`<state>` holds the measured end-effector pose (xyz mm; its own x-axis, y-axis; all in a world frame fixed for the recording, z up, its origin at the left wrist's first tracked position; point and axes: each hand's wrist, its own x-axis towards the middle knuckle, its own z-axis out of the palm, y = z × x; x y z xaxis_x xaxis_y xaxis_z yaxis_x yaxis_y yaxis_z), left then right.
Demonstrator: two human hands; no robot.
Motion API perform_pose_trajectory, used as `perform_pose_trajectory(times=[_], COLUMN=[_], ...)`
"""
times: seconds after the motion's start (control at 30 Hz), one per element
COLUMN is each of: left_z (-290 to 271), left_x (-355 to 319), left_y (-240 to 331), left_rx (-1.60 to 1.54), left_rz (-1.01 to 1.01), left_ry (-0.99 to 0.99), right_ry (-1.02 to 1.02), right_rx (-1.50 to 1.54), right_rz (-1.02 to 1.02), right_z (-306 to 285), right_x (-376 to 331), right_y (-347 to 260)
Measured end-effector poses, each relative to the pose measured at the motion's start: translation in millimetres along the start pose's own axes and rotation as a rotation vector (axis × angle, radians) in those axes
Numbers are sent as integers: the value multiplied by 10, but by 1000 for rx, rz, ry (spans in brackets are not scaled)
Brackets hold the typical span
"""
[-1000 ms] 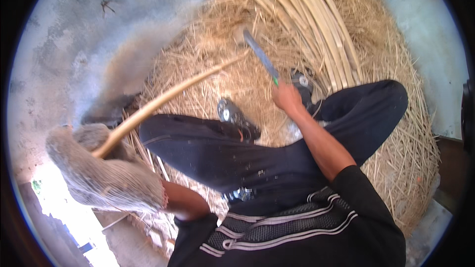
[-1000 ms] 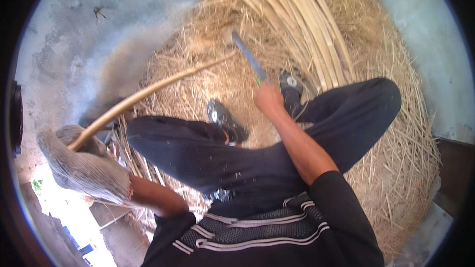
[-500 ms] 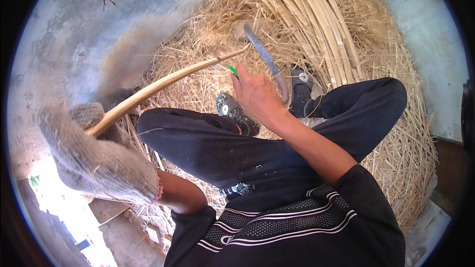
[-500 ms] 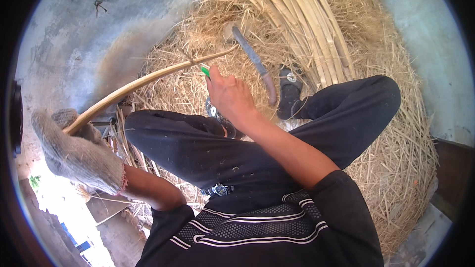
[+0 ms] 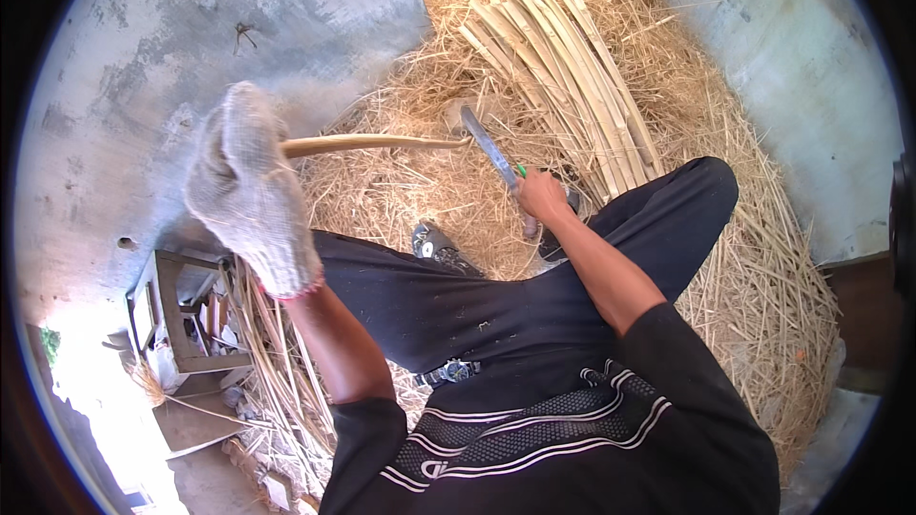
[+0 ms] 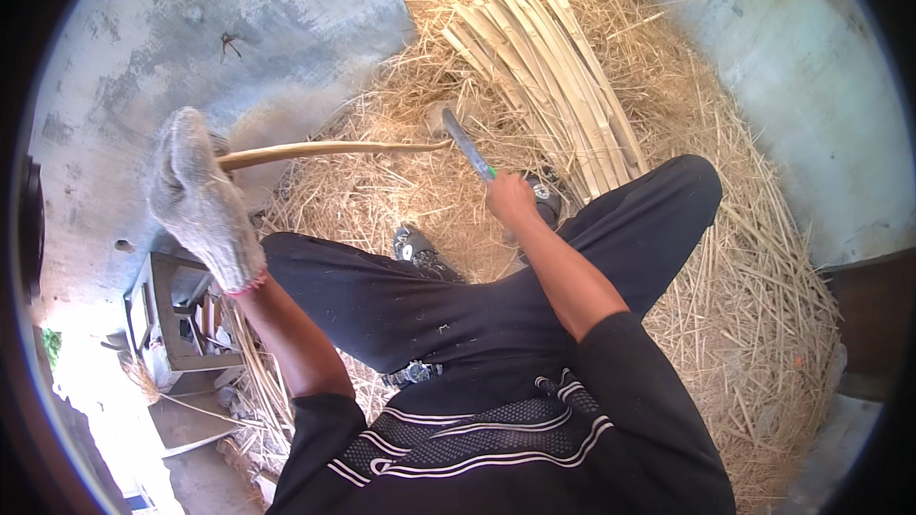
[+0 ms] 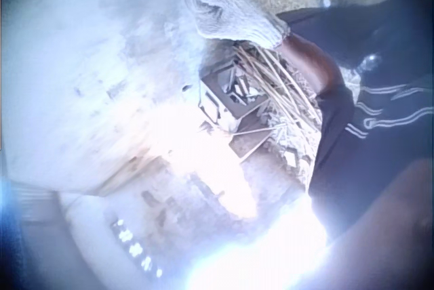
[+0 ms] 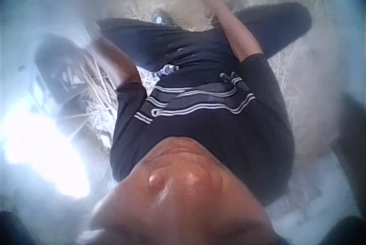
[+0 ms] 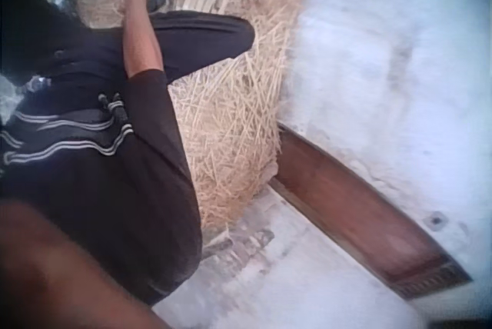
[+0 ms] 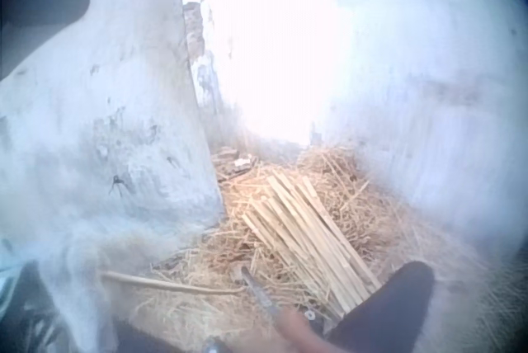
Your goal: The person sits cross-legged on a straw-covered floor and uses a green-handled knife to peel the outer layer off a long bamboo stick. They hold the stick with a gloved left hand and scrape the surface with the knife in their right hand, generating thin strips of bamboo peel.
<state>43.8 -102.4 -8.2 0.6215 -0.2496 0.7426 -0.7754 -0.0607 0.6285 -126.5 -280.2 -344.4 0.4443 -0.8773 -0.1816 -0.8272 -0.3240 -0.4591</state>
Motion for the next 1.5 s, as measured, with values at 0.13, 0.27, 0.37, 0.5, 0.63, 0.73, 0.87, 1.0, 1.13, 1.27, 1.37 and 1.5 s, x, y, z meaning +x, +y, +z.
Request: perform_pose_trajectory(times=[0.13,0.27,0.37,0.5,0.63,0.73,0.87,1.0,1.13,1.27,1.37,1.5], left_z=[-163,-269,-283,-436,-412,-314,-320,-362,-266,-330,-238,-120], left_x=[131,119,155,159,150,151,236,170,129,185,143,258], left_y=[-309,-473,-513,-662,-683,-710,-805,-759,-561,-602,-491,-497], left_rx=[83,377,485,509,240,400,471,487,361,664,446,608], left_rz=[83,434,726,427,201,524,447,385,291,654,923,763], left_ry=[29,2,-45,-60,-68,-15,46,28,83,-13,-100,34], right_ry=[-36,-42,79,-59,-63,-99,-113,-136,-29,-45,-61,-116], right_rx=[410,500,288,338,260,201,219,218,164,114,119,161], right_rz=[-131,-348,-323,-344,-191,-129,-201,-219,-219,-3,23,-2], right_z=[-756,-843,-587,-639,-199,-187,-303,-542,-103,412,567,580], right_x=[-488,-776,-646,-709,-430,-244,-288,-494,-278,181,421,591], right_y=[-898,-1436,-1368,-1582,-1274,-1185,-1294,-1510,-1391,-988,-776,-879])
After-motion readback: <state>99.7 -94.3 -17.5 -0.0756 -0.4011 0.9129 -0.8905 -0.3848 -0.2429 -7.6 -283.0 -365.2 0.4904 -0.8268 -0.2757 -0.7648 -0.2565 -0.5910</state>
